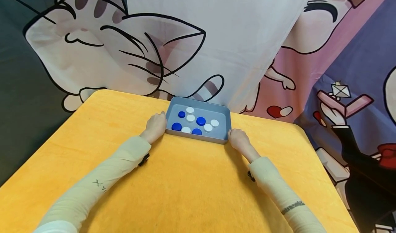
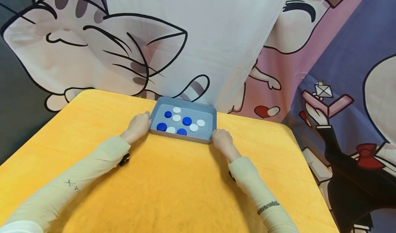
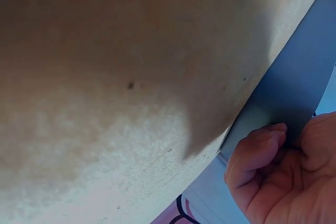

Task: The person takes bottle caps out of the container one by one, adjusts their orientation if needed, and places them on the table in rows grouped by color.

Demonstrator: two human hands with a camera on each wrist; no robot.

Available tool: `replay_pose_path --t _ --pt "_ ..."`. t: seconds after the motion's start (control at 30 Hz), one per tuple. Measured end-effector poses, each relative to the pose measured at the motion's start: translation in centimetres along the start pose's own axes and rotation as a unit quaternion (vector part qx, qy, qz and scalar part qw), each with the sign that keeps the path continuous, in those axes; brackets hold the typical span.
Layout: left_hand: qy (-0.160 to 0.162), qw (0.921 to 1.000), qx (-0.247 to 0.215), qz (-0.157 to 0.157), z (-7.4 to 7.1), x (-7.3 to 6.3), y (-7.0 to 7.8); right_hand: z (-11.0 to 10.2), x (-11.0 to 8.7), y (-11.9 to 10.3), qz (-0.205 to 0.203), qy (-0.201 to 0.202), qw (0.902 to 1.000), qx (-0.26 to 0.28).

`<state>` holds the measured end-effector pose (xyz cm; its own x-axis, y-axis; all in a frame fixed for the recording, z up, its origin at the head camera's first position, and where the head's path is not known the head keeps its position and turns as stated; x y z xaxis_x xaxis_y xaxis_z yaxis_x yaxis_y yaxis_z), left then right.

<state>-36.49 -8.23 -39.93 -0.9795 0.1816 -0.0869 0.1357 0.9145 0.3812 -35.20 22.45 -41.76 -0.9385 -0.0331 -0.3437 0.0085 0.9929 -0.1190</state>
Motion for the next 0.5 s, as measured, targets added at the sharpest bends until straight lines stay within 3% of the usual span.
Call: replay_pose_path --t 0.5 --pt "0.006 0.9998 0.006 0.017 0.1 -1.2 0.3 0.2 -1.4 -0.4 -0.014 0.006 0.9998 -0.009"
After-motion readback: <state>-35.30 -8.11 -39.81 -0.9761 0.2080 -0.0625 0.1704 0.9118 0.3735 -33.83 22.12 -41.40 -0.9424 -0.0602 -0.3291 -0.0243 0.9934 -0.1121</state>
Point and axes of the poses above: each hand's wrist, its own x-axis towards the middle knuckle, its own z-axis out of the palm, y = z × x, the point moved 9 cm from there along x, towards the middle knuckle, and after that the axes turned 11 degrees about -y, right-handed, at the moved point
